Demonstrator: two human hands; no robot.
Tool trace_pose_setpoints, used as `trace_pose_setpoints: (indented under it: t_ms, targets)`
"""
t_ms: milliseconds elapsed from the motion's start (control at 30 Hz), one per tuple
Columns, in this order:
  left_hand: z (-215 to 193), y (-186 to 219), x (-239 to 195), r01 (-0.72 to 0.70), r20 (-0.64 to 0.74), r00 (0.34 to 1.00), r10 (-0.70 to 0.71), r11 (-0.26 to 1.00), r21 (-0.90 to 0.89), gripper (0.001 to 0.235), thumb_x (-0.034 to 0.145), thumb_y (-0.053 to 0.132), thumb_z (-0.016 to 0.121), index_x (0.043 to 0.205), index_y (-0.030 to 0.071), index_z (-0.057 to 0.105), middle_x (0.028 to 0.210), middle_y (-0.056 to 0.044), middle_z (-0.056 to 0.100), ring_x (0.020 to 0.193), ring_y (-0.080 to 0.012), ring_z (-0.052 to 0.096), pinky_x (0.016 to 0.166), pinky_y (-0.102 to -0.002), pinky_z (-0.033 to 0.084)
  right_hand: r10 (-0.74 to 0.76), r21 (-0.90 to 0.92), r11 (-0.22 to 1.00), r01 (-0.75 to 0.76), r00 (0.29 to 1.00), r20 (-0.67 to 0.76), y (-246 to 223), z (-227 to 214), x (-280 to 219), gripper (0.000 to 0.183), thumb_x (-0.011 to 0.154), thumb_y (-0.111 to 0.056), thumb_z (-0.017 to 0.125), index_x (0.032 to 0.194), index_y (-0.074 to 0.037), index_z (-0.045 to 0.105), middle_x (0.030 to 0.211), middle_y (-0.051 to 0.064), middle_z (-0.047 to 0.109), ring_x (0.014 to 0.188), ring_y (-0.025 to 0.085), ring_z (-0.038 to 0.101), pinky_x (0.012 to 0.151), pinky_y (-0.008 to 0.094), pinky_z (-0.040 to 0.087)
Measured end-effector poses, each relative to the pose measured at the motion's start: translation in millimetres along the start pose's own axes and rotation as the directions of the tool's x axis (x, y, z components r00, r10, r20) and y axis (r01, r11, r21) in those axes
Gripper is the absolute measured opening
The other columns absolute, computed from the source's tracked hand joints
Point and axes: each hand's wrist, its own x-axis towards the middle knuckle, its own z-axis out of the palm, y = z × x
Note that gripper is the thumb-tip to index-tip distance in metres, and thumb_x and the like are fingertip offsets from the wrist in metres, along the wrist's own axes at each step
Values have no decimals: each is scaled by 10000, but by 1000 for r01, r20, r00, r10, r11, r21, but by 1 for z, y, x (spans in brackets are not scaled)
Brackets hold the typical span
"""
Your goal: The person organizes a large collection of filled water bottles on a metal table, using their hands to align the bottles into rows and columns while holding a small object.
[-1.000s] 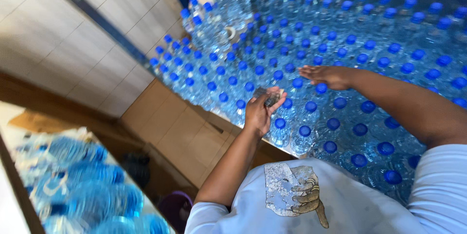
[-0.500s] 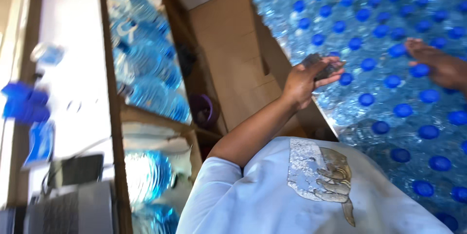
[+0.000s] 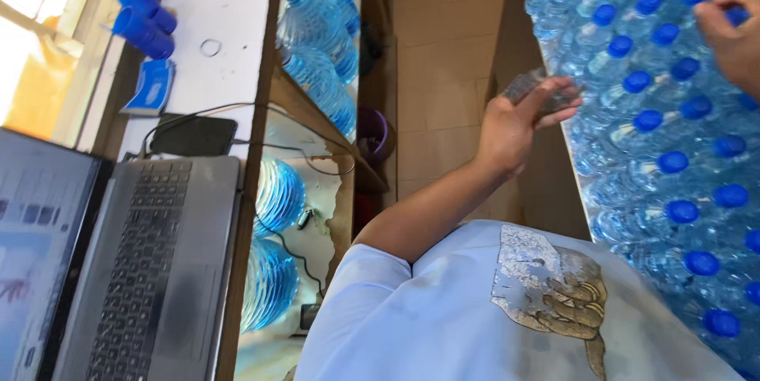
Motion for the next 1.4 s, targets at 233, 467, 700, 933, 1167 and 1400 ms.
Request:
trace_pose_setpoints:
  t_ms: [233, 467, 700, 933, 1167, 1400]
  targets:
    - [39, 129, -101, -465, 323, 883, 341, 730, 501, 279, 1274, 431, 655, 1465, 257, 759, 1536, 28, 803, 1542, -186, 789, 1496, -412, 669, -683, 316, 632, 707, 701, -203, -330, 59, 163, 348, 1111, -461, 591, 1219, -195, 787, 1397, 71, 790, 1377, 230, 703, 1053, 416, 526]
    - [37, 224, -205, -345, 143, 937, 319, 781, 521, 354, 1258, 322, 625, 1516, 97, 715, 1591, -81, 751, 1505, -221, 768, 1390, -404, 709, -875, 796, 38, 605, 404, -265, -624, -12, 187, 491, 1151, -439, 449, 1494, -117, 586, 1615, 154, 586, 1516, 347, 537, 1206, 596, 249]
    - [2, 257, -240, -436, 92, 832, 548, 541, 719, 320, 1251, 285, 584, 1411, 59, 745, 1478, -119, 777, 1450, -263, 768, 1272, -381, 702, -933, 821, -64, 567, 258, -251, -742, 3, 187, 672, 1102, -578, 428, 1526, -58, 466, 1591, 266, 545, 1645, 386, 349, 1264, 769, 90]
    - [-6, 256, -232, -460, 106, 812, 575, 517, 721, 295, 1247, 271, 569, 1354, 71, 756, 1432, -135, 783, 1366, -273, 793, 1240, -383, 670, -887, 629, 4, 778, 293, -357, -694, -11, 205, 804, 1156, -524, 549, 1766, -73, 284, 1732, 222, 519, 1710, 303, 328, 1349, 689, -79]
    - [8, 209, -176, -475, 305, 873, 380, 524, 707, 303, 1216, 340, 591, 1311, 137, 794, 1395, -64, 807, 1360, -160, 740, 1261, -358, 662, -729, 495, 605, 624, 683, 31, -478, 11, 180, 949, 953, -433, 818, 1726, -122, 366, 1782, 176, 387, 1682, 344, 308, 1274, 780, 137]
    - [30, 110, -89, -138, 234, 969, 82, 962, 236, 199, 1054, 69, 815, 1155, -102, 798, 1103, -256, 737, 983, -299, 761, 835, -495, 737, 245, 588, 721, -366, 929, 277, -281, -107, 4, 378, 949, -419, 777, 1205, -142, 755, 1109, 52, 692, 1067, 243, 713, 853, 389, 594]
